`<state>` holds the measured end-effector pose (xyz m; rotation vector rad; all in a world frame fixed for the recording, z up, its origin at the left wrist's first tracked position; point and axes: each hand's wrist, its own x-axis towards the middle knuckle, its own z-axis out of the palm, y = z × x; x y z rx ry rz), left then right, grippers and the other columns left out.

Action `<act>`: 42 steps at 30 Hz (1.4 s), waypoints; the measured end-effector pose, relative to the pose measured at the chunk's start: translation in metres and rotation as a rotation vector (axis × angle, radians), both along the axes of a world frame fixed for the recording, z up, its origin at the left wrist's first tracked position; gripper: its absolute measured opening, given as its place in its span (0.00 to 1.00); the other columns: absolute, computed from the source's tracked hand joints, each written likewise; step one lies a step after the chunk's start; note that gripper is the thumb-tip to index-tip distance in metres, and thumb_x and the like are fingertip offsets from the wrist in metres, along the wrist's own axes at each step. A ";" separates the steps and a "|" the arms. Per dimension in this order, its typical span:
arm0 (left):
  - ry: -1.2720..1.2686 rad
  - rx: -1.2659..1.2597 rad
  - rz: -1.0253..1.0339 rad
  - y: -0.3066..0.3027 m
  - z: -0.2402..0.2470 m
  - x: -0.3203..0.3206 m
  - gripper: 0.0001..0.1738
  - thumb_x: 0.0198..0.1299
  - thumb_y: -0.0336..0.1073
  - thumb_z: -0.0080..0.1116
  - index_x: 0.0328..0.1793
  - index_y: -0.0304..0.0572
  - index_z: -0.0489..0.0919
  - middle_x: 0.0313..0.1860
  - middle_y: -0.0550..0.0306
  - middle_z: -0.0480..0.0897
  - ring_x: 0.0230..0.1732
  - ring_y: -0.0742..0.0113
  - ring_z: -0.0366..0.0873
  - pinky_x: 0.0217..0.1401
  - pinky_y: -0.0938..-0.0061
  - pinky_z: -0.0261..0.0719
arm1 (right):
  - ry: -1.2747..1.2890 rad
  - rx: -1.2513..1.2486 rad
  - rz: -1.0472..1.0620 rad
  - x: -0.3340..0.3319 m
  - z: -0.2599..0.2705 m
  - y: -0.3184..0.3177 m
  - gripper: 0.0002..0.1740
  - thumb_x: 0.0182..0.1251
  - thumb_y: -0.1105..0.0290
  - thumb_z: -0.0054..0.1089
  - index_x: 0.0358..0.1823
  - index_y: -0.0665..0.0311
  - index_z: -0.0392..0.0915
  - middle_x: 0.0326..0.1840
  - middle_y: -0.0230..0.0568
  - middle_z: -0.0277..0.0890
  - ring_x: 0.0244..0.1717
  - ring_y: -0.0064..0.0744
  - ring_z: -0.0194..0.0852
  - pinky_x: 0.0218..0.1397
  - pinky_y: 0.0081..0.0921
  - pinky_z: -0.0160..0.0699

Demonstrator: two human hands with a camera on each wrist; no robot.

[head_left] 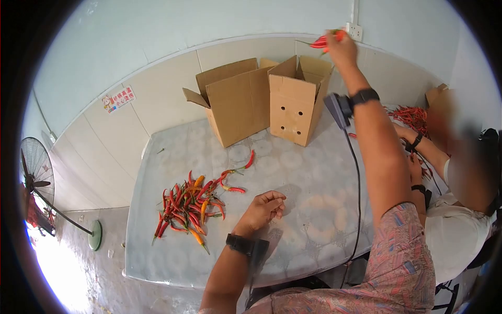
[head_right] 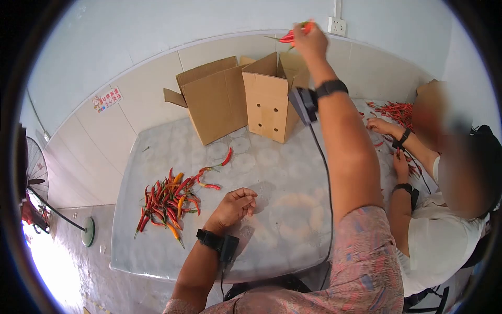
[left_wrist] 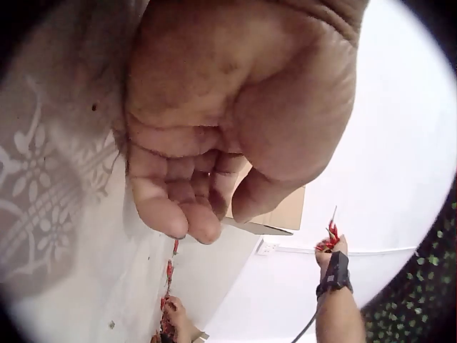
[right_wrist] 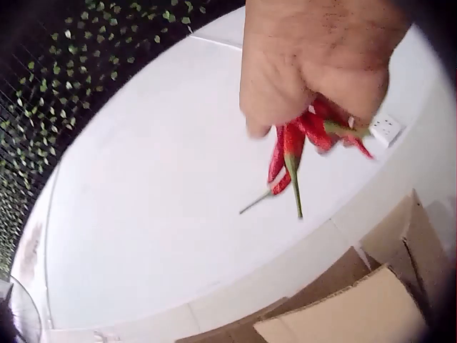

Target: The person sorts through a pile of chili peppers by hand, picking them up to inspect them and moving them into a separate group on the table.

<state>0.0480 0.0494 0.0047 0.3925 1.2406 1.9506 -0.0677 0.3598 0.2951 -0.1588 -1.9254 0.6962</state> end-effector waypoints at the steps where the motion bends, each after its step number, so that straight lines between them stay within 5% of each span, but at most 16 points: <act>1: -0.014 0.015 -0.012 -0.001 -0.001 0.000 0.07 0.63 0.28 0.49 0.45 0.35 0.75 0.29 0.57 0.78 0.24 0.70 0.74 0.29 0.79 0.74 | -0.112 0.008 -0.019 -0.020 -0.009 -0.001 0.33 0.57 0.47 0.57 0.51 0.70 0.69 0.43 0.58 0.76 0.45 0.52 0.76 0.50 0.37 0.74; 5: 0.025 -0.052 -0.014 -0.002 0.002 0.002 0.07 0.63 0.28 0.49 0.45 0.34 0.75 0.29 0.56 0.78 0.25 0.69 0.75 0.31 0.78 0.75 | -0.234 0.080 -0.084 -0.011 -0.046 -0.016 0.40 0.56 0.46 0.57 0.62 0.70 0.61 0.58 0.62 0.65 0.58 0.53 0.66 0.60 0.39 0.67; 10: 0.015 -0.019 0.008 0.000 0.000 0.000 0.08 0.63 0.27 0.47 0.46 0.34 0.75 0.29 0.55 0.79 0.25 0.69 0.75 0.31 0.76 0.75 | -0.245 0.331 -0.066 0.117 -0.132 0.018 0.39 0.56 0.47 0.58 0.60 0.71 0.63 0.59 0.61 0.65 0.60 0.53 0.64 0.63 0.38 0.63; 16: 0.043 0.048 -0.016 0.001 -0.001 0.000 0.08 0.64 0.28 0.46 0.45 0.33 0.74 0.29 0.56 0.78 0.26 0.70 0.74 0.31 0.78 0.74 | -0.896 0.041 -0.377 0.275 -0.237 0.129 0.45 0.57 0.44 0.56 0.64 0.74 0.58 0.59 0.63 0.65 0.61 0.54 0.64 0.64 0.40 0.61; 20: 0.054 0.022 -0.010 0.000 0.001 0.002 0.08 0.64 0.28 0.46 0.46 0.33 0.74 0.30 0.56 0.78 0.27 0.70 0.74 0.31 0.77 0.74 | -0.950 0.043 -0.500 0.308 -0.276 0.131 0.44 0.56 0.45 0.55 0.65 0.73 0.57 0.58 0.64 0.65 0.61 0.56 0.63 0.63 0.41 0.63; 23: 0.053 0.035 -0.003 -0.001 0.001 0.003 0.08 0.65 0.28 0.46 0.46 0.33 0.74 0.30 0.57 0.78 0.27 0.70 0.74 0.32 0.77 0.74 | -1.060 -0.115 -0.373 0.293 -0.287 0.113 0.40 0.56 0.49 0.55 0.66 0.63 0.58 0.59 0.59 0.65 0.62 0.56 0.61 0.63 0.41 0.62; 26: 0.038 0.055 0.006 -0.002 0.001 0.004 0.08 0.65 0.29 0.46 0.46 0.34 0.74 0.30 0.57 0.78 0.27 0.71 0.74 0.32 0.78 0.74 | -1.111 0.035 -0.391 0.267 -0.296 0.089 0.33 0.56 0.54 0.54 0.64 0.54 0.62 0.59 0.52 0.67 0.59 0.53 0.64 0.62 0.41 0.63; 28: 0.050 0.050 -0.003 -0.002 -0.001 0.003 0.08 0.65 0.29 0.46 0.46 0.34 0.74 0.31 0.57 0.77 0.27 0.71 0.74 0.32 0.78 0.74 | -1.050 0.233 -0.195 0.241 -0.310 0.075 0.28 0.56 0.59 0.54 0.60 0.51 0.66 0.54 0.45 0.72 0.53 0.48 0.70 0.59 0.40 0.64; 35: 0.036 0.054 0.088 -0.007 -0.007 -0.004 0.07 0.64 0.30 0.47 0.45 0.36 0.74 0.31 0.57 0.78 0.28 0.71 0.74 0.32 0.78 0.74 | -0.767 -0.046 0.462 0.173 -0.279 -0.084 0.21 0.53 0.76 0.52 0.51 0.60 0.75 0.43 0.42 0.78 0.43 0.43 0.76 0.49 0.34 0.72; 42: 0.150 0.066 0.408 -0.015 -0.012 -0.018 0.07 0.63 0.28 0.48 0.43 0.35 0.74 0.30 0.57 0.76 0.25 0.72 0.72 0.29 0.78 0.71 | -0.788 -0.623 0.699 0.145 -0.271 -0.127 0.19 0.55 0.80 0.49 0.50 0.67 0.75 0.39 0.40 0.77 0.37 0.27 0.75 0.38 0.23 0.75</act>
